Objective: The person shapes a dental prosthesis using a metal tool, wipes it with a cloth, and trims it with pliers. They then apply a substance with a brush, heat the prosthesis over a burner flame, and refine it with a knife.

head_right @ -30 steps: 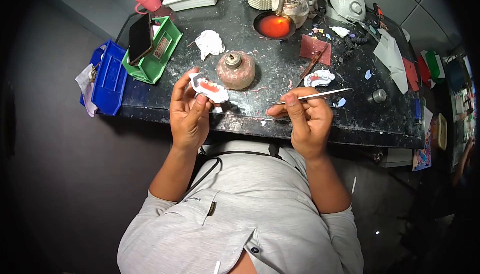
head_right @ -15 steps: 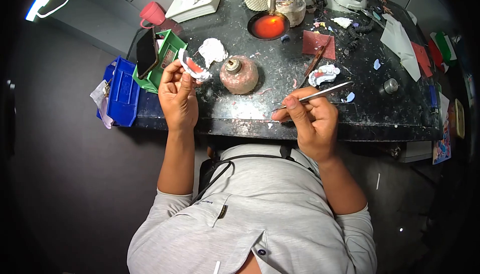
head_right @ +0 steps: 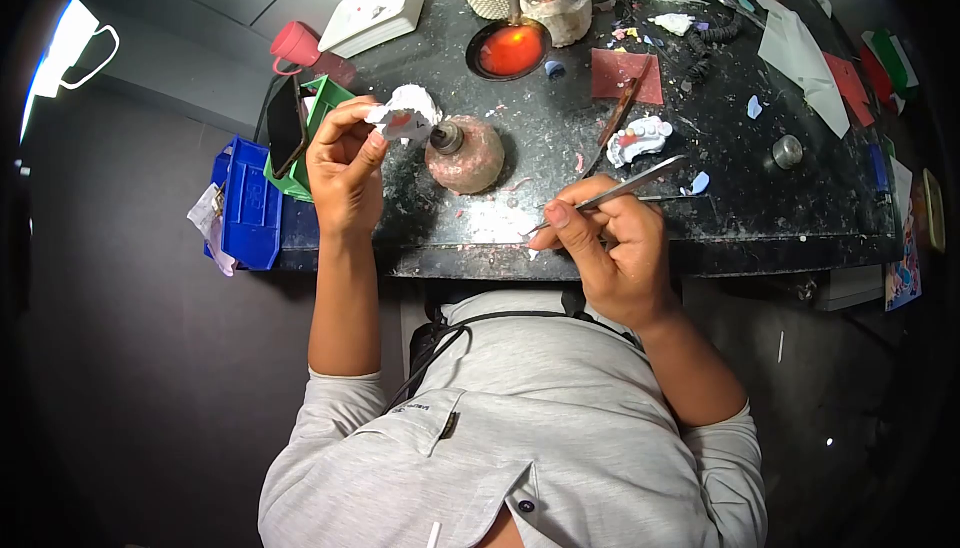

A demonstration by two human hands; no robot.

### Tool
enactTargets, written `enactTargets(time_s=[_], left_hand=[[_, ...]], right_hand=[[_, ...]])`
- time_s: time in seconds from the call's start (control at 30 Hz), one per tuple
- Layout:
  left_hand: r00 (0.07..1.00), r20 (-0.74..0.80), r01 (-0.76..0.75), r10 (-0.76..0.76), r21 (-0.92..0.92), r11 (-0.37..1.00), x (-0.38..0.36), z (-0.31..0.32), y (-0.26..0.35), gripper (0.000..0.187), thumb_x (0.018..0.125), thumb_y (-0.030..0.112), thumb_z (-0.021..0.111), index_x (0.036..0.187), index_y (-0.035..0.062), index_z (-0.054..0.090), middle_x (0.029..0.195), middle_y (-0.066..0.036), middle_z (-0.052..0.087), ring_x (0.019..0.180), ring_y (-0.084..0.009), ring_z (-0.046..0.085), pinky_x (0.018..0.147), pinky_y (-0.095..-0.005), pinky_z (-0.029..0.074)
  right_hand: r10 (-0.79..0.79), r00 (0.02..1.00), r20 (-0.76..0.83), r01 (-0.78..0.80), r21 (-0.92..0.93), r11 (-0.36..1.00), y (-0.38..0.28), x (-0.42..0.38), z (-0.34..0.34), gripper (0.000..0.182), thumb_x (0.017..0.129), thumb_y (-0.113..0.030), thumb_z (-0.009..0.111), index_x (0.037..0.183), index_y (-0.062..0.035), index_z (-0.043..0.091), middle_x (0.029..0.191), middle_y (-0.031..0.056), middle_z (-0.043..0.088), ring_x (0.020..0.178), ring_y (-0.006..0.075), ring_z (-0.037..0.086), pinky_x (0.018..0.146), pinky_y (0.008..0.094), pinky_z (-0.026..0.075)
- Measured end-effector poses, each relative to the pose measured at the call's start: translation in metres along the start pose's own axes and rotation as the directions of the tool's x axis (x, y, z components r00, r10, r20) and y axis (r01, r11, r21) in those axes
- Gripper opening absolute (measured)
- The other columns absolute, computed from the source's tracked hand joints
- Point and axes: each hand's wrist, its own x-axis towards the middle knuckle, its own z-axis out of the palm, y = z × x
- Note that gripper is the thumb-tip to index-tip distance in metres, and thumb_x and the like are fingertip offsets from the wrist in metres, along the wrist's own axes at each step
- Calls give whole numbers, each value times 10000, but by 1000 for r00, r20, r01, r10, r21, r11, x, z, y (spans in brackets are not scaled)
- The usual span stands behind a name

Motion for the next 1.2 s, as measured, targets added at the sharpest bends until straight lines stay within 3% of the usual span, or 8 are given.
enactTargets(time_s=[0.23,0.37,0.43,0.87,0.97,1.03,1.1,1.2], left_hand=[[995,93,-47,39,91,995,7,4,-1,196,873,-53,723,1064,-27,684,1133,-81,624,944,-126,624,780,-239,502],[990,122,-96,72,200,975,10,10,8,183,865,-59,722,1044,-33,694,1106,-85,631,922,-125,608,780,-247,487],[975,177,-187,132,345,920,13,9,9,182,841,-90,715,1015,-35,702,1072,-96,644,923,-135,601,784,-258,469],[944,283,-297,171,497,815,17,16,16,302,759,-217,653,979,-17,711,1037,-91,647,962,-176,613,854,-296,486],[961,216,-259,176,464,847,14,8,16,269,774,-184,677,986,-22,708,1052,-99,640,969,-173,613,860,-296,485],[976,58,-215,208,325,921,10,-4,10,231,813,-133,701,1019,-29,689,1068,-103,633,984,-170,614,874,-291,484],[991,-125,-33,38,46,998,-2,-14,7,256,913,-16,694,1153,-5,605,1112,-99,643,1040,-196,645,914,-310,510],[970,-152,140,-189,-286,948,-18,-32,4,341,971,109,658,1269,39,509,1135,-128,666,1058,-253,672,928,-458,551]], right_hand=[[5,1000,-2,-5,-23,1000,-1,0,0,170,1013,-112,621,932,37,629,751,114,719,723,149,725,657,247,565],[-11,1000,12,11,-32,999,1,0,0,160,1011,-103,621,938,39,633,745,115,722,715,148,724,655,252,564],[-15,1000,12,16,-27,1000,1,-1,0,159,1010,-102,621,937,39,634,745,116,724,714,148,724,654,254,564],[4,1000,22,-3,-51,999,-1,0,-1,162,1009,-111,626,933,32,638,740,118,727,704,152,724,644,263,560],[1,1000,19,-1,-44,999,-2,-1,0,161,1008,-107,626,931,34,636,744,118,726,707,153,725,644,260,561],[-2,1000,21,3,-50,999,-2,-1,0,161,1008,-105,626,930,35,634,746,119,726,710,153,726,644,257,561],[4,1000,7,-4,-39,999,-1,-1,0,157,1009,-103,625,934,35,629,734,109,718,715,148,725,642,250,558],[-26,1000,5,26,-55,998,-1,0,2,157,1013,-109,622,938,29,625,712,87,701,666,119,694,612,228,537]])
